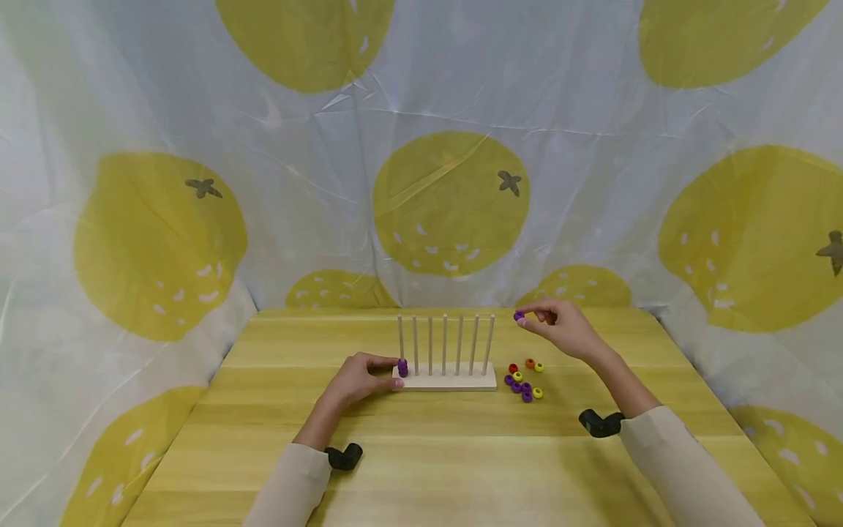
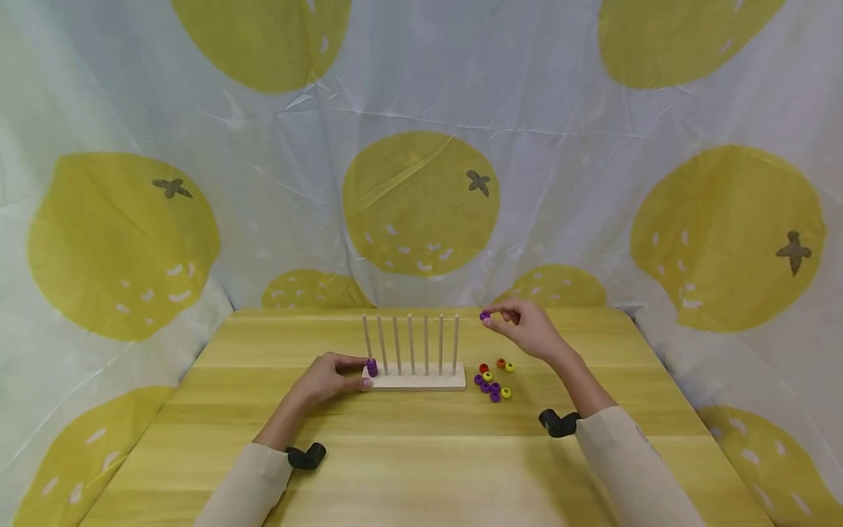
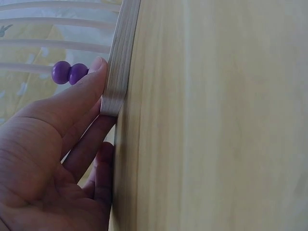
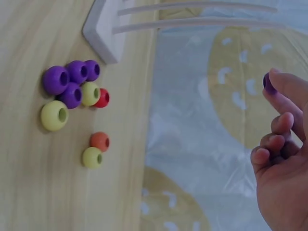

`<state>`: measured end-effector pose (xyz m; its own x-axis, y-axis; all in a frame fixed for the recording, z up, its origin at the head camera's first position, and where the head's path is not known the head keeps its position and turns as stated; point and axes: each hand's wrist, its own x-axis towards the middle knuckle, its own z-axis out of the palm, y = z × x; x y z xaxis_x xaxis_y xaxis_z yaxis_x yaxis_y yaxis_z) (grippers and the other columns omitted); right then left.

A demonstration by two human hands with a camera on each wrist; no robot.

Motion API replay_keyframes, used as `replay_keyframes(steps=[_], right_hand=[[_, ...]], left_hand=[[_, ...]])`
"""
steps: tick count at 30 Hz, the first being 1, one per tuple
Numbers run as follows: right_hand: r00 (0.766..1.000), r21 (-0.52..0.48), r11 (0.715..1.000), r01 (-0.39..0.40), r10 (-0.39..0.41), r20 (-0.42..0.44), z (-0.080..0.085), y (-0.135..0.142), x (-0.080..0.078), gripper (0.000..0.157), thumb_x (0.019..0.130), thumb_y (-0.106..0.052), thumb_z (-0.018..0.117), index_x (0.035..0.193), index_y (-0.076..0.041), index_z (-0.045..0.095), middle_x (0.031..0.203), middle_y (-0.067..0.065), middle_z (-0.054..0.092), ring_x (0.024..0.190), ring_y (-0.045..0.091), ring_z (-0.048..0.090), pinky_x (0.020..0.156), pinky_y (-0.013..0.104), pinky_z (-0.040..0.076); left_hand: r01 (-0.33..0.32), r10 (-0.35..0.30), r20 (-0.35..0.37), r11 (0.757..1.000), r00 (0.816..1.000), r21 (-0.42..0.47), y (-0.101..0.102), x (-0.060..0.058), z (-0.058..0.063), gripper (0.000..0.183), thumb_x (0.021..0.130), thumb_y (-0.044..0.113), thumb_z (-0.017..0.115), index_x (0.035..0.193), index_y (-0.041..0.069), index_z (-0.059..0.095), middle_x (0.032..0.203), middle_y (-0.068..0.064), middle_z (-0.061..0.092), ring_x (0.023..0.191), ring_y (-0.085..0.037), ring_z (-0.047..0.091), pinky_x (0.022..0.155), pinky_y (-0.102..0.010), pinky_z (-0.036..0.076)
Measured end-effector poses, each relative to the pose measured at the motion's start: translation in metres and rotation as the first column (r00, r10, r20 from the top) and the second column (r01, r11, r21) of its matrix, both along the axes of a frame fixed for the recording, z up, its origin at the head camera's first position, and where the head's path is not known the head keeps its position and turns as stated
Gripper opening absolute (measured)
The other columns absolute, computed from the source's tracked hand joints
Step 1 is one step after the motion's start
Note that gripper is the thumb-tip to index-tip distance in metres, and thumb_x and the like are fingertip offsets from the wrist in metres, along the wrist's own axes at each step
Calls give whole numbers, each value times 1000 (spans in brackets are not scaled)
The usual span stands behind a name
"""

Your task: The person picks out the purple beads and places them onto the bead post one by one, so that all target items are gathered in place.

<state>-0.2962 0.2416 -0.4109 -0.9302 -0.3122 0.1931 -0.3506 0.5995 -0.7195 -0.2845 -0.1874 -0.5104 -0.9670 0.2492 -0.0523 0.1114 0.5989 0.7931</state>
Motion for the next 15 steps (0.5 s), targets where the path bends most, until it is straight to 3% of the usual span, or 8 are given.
replay_keyframes(steps=[15], right_hand=[[998,-26,999,-25,24,-60,32,-33,-1,30,97,-43,71,119,-23,78,80,5,51,63,19,35,56,30,33]], left_hand=[[8,-8,-4,1000,1000,-12,-2,-3,-1,47,80,45,88,123,30,77,132,-2,72,133,-34,59,111,-55,47]])
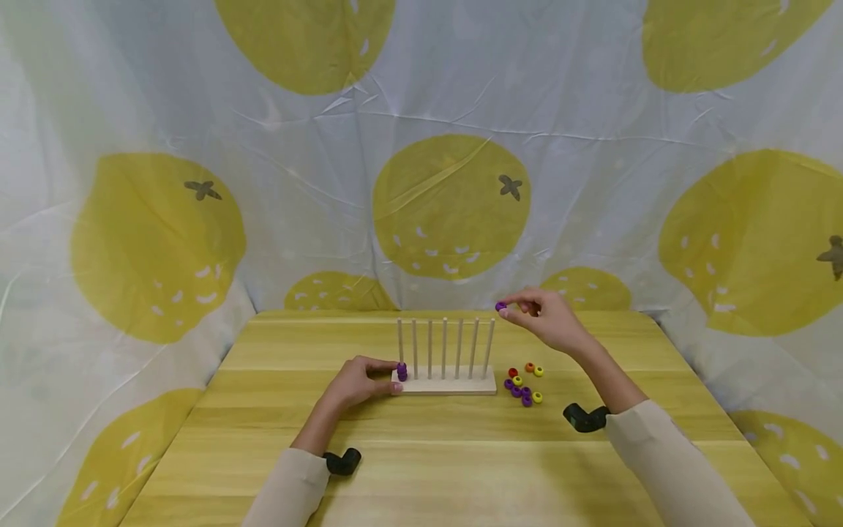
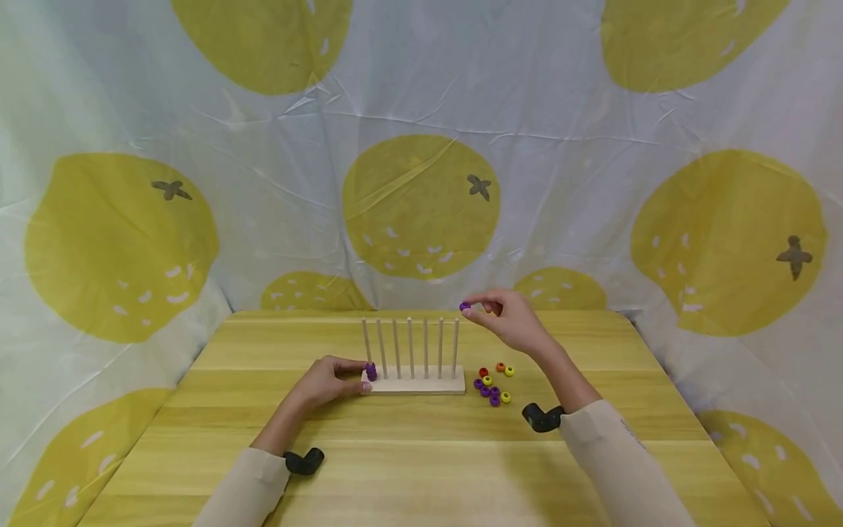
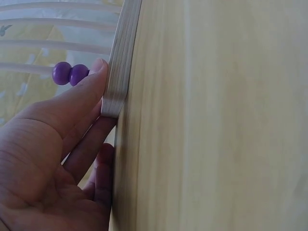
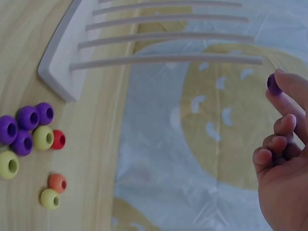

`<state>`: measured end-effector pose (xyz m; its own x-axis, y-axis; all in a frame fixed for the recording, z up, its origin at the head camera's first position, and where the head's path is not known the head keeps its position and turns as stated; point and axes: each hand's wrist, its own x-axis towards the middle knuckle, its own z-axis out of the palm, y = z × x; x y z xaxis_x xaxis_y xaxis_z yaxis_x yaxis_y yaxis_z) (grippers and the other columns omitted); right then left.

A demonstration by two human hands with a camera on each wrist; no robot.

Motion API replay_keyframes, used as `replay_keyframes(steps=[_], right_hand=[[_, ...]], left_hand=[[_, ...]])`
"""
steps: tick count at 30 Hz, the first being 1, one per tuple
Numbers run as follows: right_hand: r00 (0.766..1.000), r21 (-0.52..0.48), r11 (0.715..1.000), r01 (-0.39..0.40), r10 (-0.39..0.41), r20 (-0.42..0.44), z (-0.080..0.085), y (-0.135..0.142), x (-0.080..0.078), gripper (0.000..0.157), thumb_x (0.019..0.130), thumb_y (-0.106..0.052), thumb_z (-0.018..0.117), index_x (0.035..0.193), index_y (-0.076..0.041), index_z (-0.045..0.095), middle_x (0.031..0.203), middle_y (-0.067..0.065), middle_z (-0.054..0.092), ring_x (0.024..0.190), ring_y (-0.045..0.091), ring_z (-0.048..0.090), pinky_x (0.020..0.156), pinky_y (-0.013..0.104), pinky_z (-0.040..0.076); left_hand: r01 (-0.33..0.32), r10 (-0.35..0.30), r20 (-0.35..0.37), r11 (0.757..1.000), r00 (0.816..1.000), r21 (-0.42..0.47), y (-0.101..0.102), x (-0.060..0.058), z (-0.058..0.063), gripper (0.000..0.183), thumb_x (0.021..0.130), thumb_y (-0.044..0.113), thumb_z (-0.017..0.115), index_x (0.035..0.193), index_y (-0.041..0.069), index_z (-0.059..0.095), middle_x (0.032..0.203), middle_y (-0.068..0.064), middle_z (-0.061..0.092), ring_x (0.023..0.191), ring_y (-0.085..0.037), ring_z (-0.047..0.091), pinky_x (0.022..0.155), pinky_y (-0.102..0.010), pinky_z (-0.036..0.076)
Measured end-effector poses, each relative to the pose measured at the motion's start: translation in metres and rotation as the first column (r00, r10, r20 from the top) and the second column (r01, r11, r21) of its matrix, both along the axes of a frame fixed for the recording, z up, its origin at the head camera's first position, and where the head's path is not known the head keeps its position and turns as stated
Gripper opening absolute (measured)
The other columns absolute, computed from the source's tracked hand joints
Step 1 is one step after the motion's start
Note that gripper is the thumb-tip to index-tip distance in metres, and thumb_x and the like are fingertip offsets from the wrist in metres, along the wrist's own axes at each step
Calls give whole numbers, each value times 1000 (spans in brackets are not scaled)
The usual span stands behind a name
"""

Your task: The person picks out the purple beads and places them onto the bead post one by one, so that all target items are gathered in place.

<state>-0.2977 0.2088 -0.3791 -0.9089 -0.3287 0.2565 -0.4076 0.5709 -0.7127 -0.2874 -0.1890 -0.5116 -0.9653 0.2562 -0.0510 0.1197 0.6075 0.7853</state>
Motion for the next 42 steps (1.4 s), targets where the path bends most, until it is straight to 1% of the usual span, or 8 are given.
replay_keyframes(steps=[8,16,23,28,32,35,39,42], right_hand=[[998,-24,998,-57,57,-22,13,-28,-1,29,98,-41,71,118,-22,78,79,6,50,64,20,35,57,30,33],[994,-11,994,-110,110,-23,19,-59,0,28,99,-40,70,120,-23,77,79,5,51,60,17,31,56,29,31],[987,-26,987,-158,158,-13,22,-83,3,28,100,-36,70,122,-20,77,81,4,54,63,17,35,59,29,33],[981,-24,982,-189,187,-45,21,-100,-1,29,100,-30,70,123,-14,77,79,3,53,63,17,37,60,28,33],[967,-14,968,-249,248,-52,17,-117,-4,30,102,-31,68,125,-13,76,81,2,54,66,16,40,61,27,34],[960,-10,961,-276,275,-52,15,-126,-6,30,102,-31,67,125,-15,76,82,1,54,69,16,42,63,27,35],[967,2,970,-244,244,-72,13,-132,-9,26,101,-30,68,122,-17,78,79,-1,53,70,15,42,63,27,35],[967,18,970,-241,242,-78,12,-135,-9,26,101,-29,68,122,-16,78,77,-1,52,70,16,42,63,27,35]], left_hand=[[-6,5,-18,1000,1000,-12,1,1,1,46,80,42,89,123,29,78,131,-3,72,131,-34,60,110,-54,47],[-3,2,-19,1000,1000,-14,1,1,2,45,80,41,89,123,28,78,131,-4,72,131,-33,60,110,-53,48],[-7,6,-11,1000,1000,-18,2,1,0,45,80,42,89,121,30,78,130,-3,73,130,-33,61,109,-53,49],[-3,3,-23,1000,1000,-9,-1,2,0,45,80,42,89,122,28,78,129,-4,73,129,-32,62,110,-53,48],[-22,21,-15,999,1000,-27,-6,7,0,45,80,42,89,122,28,78,129,-5,73,129,-33,62,108,-55,49],[-20,19,-15,999,1000,-33,-8,9,-1,46,81,43,88,123,28,78,129,-4,73,129,-33,62,107,-55,49],[13,-14,-35,1000,999,-17,-5,6,-1,46,83,46,86,125,29,77,130,-3,73,130,-33,62,108,-55,49],[22,-23,-34,1000,999,-17,-2,3,-1,46,82,46,86,124,30,77,129,-2,73,129,-32,62,107,-54,50]])
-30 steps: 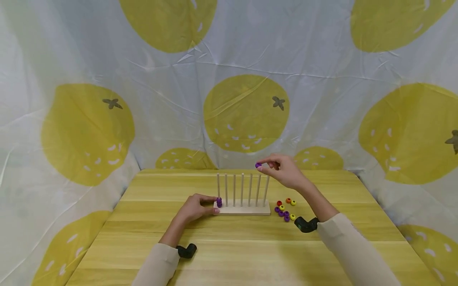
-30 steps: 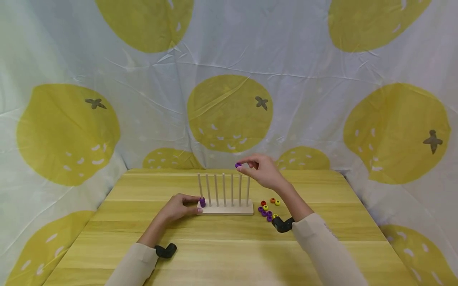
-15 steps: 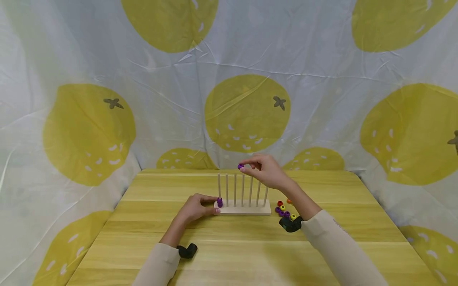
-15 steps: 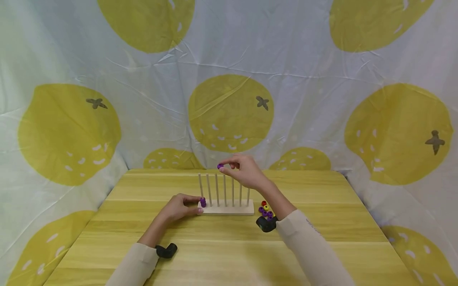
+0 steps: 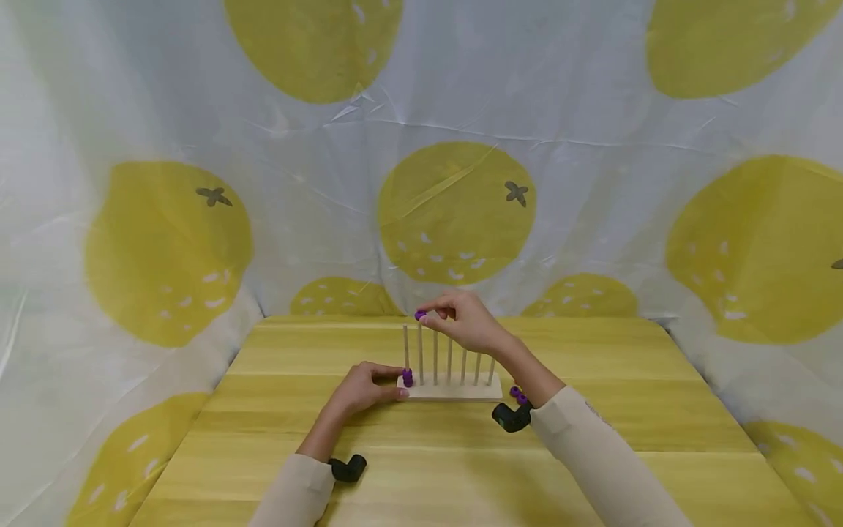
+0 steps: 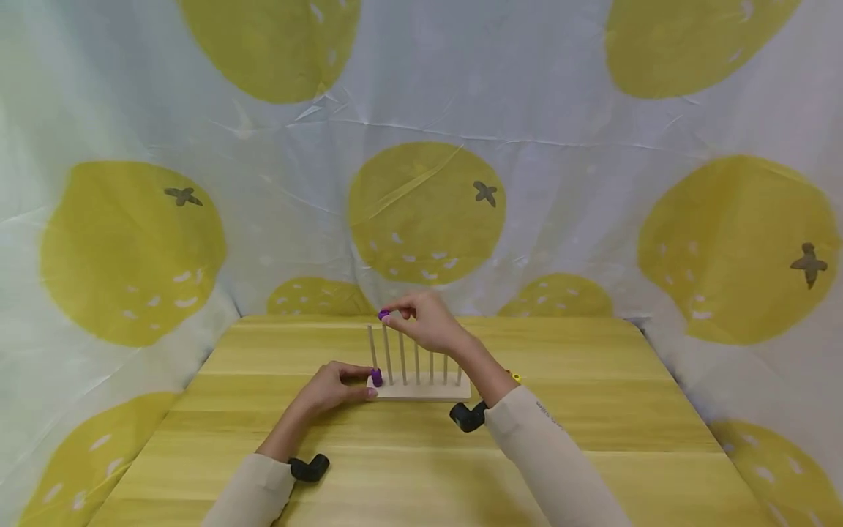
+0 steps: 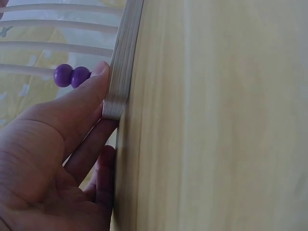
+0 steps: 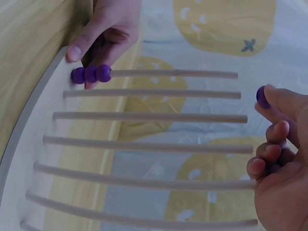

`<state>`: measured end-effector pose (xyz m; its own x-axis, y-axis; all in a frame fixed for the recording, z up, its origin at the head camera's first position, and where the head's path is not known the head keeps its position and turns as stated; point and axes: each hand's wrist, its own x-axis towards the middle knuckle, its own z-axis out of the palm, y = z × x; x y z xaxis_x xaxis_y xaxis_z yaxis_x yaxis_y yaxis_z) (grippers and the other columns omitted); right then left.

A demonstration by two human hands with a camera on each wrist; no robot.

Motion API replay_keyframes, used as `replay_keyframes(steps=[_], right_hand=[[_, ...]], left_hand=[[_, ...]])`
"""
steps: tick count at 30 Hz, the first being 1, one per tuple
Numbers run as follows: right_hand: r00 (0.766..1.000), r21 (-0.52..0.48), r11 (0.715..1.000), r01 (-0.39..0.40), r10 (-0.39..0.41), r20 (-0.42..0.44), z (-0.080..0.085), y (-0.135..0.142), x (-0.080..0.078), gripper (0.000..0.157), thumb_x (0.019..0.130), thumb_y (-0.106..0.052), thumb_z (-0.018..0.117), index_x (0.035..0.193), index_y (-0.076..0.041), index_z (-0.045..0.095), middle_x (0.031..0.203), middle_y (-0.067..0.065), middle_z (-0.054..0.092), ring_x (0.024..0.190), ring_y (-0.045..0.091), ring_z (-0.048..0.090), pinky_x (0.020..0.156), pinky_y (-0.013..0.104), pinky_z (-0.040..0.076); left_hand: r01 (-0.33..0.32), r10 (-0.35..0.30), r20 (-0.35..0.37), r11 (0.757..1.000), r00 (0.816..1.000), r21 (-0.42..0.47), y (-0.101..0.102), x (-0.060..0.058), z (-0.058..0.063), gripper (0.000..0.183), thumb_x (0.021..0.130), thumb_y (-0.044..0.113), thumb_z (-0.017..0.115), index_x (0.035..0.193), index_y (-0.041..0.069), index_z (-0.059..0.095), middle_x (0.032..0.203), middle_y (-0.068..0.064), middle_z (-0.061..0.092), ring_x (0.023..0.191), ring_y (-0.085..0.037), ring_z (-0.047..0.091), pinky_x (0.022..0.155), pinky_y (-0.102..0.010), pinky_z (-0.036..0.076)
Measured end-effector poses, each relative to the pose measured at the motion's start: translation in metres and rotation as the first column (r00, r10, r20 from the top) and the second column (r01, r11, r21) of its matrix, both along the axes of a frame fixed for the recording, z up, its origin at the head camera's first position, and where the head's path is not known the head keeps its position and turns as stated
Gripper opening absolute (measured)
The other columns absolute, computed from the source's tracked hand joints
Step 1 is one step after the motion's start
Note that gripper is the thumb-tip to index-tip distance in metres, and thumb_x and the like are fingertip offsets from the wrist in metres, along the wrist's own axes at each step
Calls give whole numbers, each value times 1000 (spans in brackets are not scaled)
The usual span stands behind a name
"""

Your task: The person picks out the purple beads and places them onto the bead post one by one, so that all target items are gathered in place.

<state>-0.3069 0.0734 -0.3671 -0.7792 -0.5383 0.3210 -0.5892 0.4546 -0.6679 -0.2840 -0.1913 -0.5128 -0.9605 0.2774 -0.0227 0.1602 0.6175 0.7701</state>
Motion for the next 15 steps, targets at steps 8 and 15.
replay_keyframes(steps=[8,15], right_hand=[[1000,44,999,6,-6,-12,0,-10,-1,27,100,-32,70,120,-16,79,78,-1,54,72,15,44,62,25,34],[1000,66,998,23,-22,-13,3,-16,-4,24,98,-33,73,115,-17,81,81,-1,60,70,15,46,58,24,35]], left_hand=[[-17,16,-4,1000,1000,-7,3,-3,-2,47,81,45,88,123,28,78,128,-2,74,128,-30,63,108,-53,50],[-17,16,11,1000,1000,10,3,-4,-2,46,81,44,88,123,29,77,128,-1,73,130,-31,61,109,-54,48]])
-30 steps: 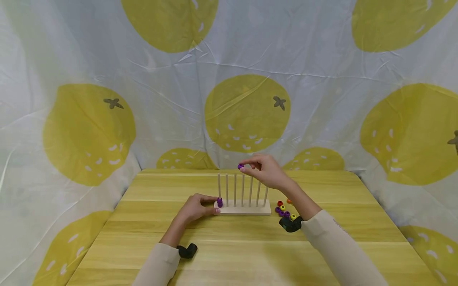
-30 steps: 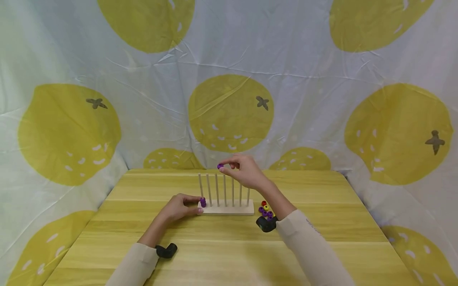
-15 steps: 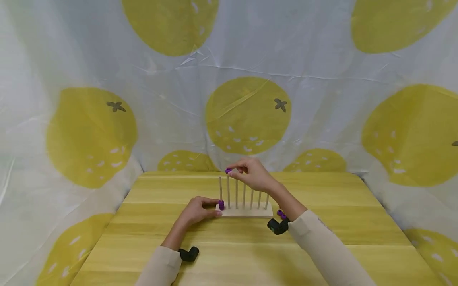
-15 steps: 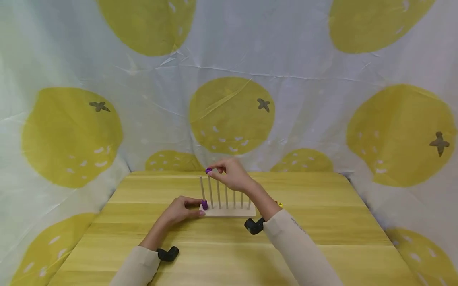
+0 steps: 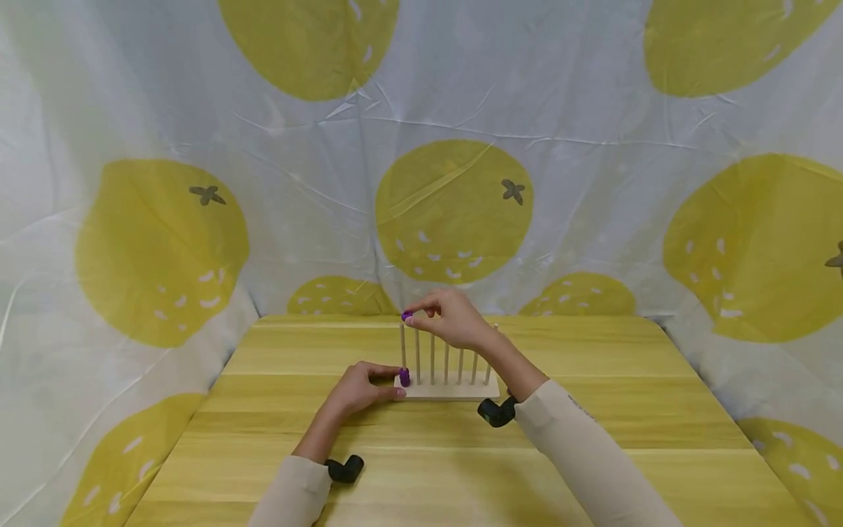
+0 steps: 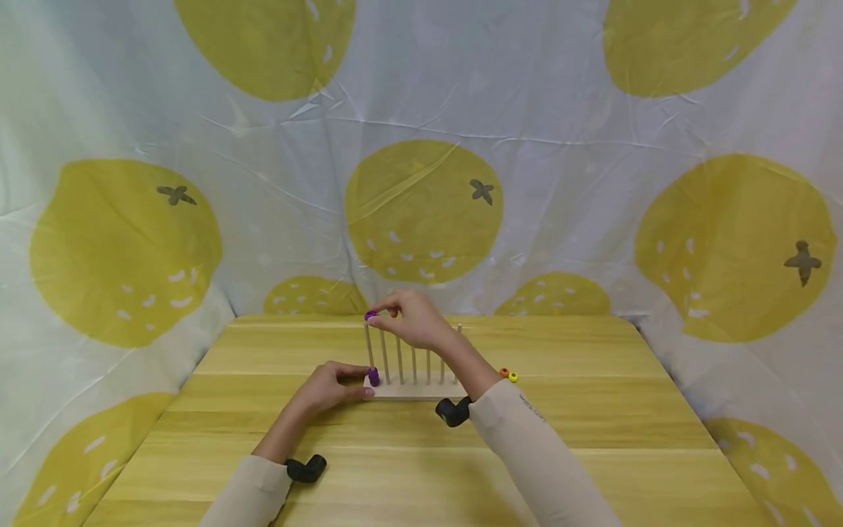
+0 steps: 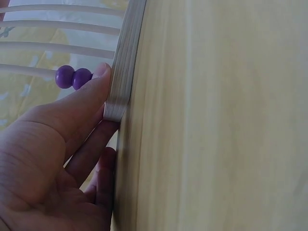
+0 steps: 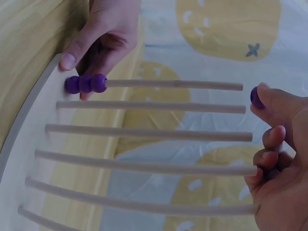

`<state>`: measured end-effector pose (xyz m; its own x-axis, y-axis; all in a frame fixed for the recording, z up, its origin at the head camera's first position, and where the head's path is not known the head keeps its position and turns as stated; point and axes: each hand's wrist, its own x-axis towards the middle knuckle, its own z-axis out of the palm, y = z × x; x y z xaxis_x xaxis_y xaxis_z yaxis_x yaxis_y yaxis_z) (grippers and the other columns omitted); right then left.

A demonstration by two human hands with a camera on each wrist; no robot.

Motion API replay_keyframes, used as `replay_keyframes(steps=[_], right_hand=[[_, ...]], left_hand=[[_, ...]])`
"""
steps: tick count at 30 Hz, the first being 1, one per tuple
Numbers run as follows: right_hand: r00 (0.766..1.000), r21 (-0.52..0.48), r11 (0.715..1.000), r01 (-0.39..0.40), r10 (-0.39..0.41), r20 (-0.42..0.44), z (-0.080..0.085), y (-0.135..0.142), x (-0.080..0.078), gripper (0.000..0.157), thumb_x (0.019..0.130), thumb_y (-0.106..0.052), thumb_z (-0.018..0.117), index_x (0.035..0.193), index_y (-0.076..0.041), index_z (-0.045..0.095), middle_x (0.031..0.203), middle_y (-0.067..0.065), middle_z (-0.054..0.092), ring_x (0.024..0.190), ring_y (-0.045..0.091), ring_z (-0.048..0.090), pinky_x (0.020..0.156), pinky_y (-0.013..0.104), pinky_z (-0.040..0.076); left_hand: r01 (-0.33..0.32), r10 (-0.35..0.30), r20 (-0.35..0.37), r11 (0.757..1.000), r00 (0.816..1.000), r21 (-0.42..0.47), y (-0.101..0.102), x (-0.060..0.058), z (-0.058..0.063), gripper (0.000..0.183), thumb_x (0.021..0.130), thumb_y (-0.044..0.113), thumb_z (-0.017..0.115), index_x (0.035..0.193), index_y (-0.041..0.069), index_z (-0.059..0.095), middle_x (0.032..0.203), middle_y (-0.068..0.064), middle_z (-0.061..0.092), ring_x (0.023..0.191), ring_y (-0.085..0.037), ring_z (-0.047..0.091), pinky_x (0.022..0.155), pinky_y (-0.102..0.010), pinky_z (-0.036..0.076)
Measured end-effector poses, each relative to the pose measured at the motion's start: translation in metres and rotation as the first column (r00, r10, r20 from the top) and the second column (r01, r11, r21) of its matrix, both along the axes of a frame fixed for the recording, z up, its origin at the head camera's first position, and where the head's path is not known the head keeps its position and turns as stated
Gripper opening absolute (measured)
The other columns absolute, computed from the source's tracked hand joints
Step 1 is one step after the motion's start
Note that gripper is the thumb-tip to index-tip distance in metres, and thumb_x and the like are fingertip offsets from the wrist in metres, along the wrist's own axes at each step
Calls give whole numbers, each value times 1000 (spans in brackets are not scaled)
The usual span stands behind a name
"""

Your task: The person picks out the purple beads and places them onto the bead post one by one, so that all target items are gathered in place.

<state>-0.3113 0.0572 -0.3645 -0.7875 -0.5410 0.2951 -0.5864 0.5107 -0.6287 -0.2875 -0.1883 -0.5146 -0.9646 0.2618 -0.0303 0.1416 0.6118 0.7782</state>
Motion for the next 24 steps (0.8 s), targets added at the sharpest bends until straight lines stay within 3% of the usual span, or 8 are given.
replay_keyframes(steps=[15,24], right_hand=[[999,53,998,-31,32,-16,-3,-7,-2,20,97,-32,75,109,-19,82,80,-1,58,73,13,45,63,24,33],[999,33,999,-39,38,31,-2,-4,1,27,97,-31,74,116,-12,80,80,1,54,73,15,44,64,26,34]], left_hand=[[2,-2,8,1000,1000,10,0,1,0,46,81,44,88,123,30,78,129,-2,73,130,-31,62,109,-54,49],[-3,3,10,1000,1000,0,0,1,1,49,80,46,88,124,28,77,129,-3,73,129,-32,62,108,-54,49]])
